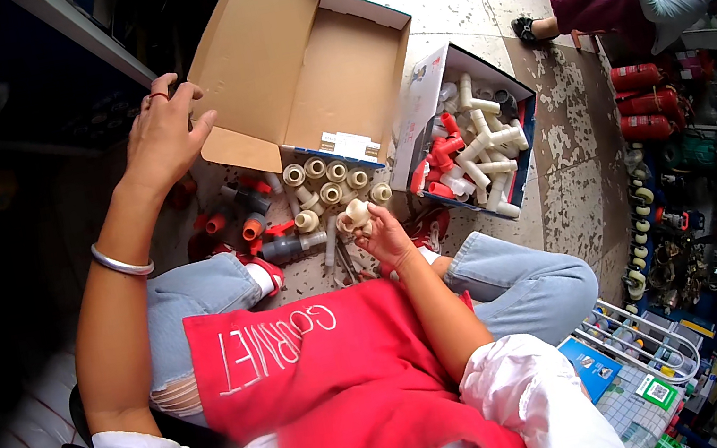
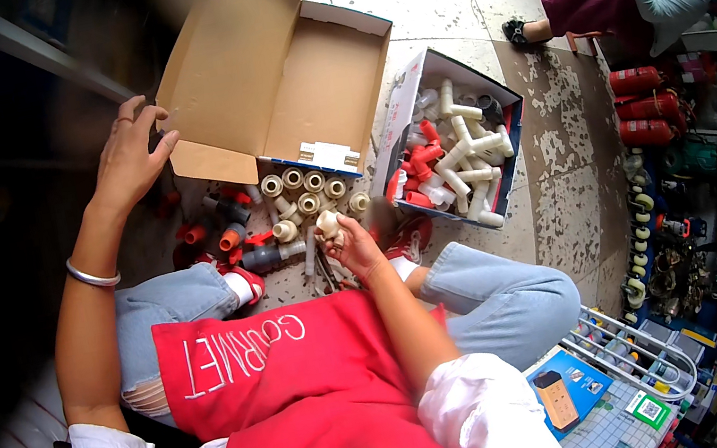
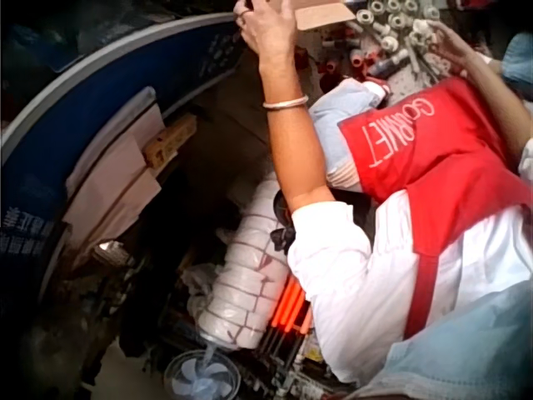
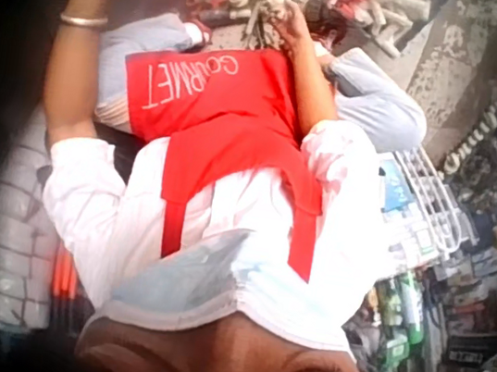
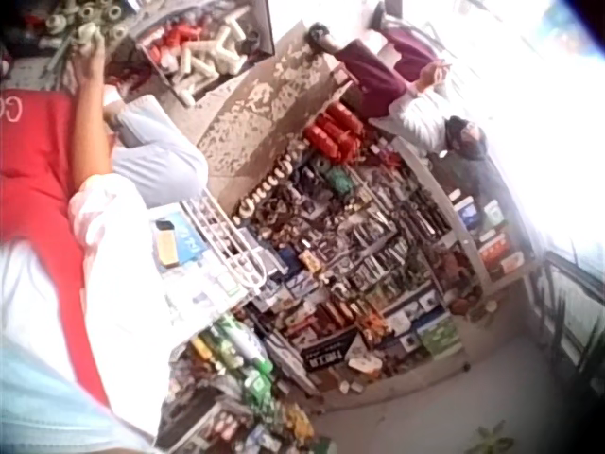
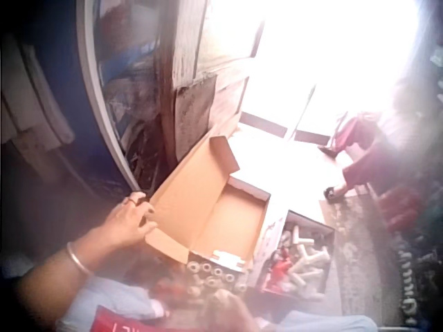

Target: The person sits on the floor and assembles white plastic pipe fittings by hand, connecting them into small clusters. They then use a black strap to bundle the assembled pieces together. The person briefly stands to move a box outside before returning to the floor to continue the assembly.

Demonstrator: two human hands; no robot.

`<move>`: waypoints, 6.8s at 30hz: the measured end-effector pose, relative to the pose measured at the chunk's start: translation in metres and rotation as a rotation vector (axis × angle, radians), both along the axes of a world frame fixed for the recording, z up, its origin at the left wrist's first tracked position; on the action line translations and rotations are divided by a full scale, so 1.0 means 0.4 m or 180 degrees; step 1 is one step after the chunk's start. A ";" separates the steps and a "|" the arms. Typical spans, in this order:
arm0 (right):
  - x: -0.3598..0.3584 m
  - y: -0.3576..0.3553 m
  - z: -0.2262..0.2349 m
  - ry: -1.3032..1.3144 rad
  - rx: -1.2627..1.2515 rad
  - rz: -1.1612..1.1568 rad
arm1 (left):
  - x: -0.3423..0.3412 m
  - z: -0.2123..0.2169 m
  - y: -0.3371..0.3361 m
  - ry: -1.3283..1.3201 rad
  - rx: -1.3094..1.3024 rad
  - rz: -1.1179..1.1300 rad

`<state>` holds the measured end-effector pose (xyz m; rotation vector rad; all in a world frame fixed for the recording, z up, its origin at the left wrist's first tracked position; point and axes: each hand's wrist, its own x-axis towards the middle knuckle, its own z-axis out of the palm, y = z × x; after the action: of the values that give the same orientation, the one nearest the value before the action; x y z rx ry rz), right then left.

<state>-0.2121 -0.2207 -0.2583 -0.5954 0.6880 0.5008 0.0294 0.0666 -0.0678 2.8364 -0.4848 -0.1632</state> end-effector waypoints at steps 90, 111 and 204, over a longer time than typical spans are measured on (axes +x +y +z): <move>0.292 -0.199 0.565 0.0006 -0.1058 -0.0831 | -0.016 0.010 -0.248 0.2650 -0.3765 0.0851; 0.022 -0.558 1.086 0.0655 -0.2576 -0.0197 | -0.346 0.690 -0.033 0.1403 -0.0332 0.1185; 3.834 -2.182 1.534 -0.2589 -0.3330 -0.0448 | 3.255 0.860 -2.076 0.0543 -0.5330 0.2979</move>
<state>1.3214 -1.0934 0.3553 -1.5997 0.1471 -0.3037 1.3314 -0.7636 0.2760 1.1292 0.5640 0.1447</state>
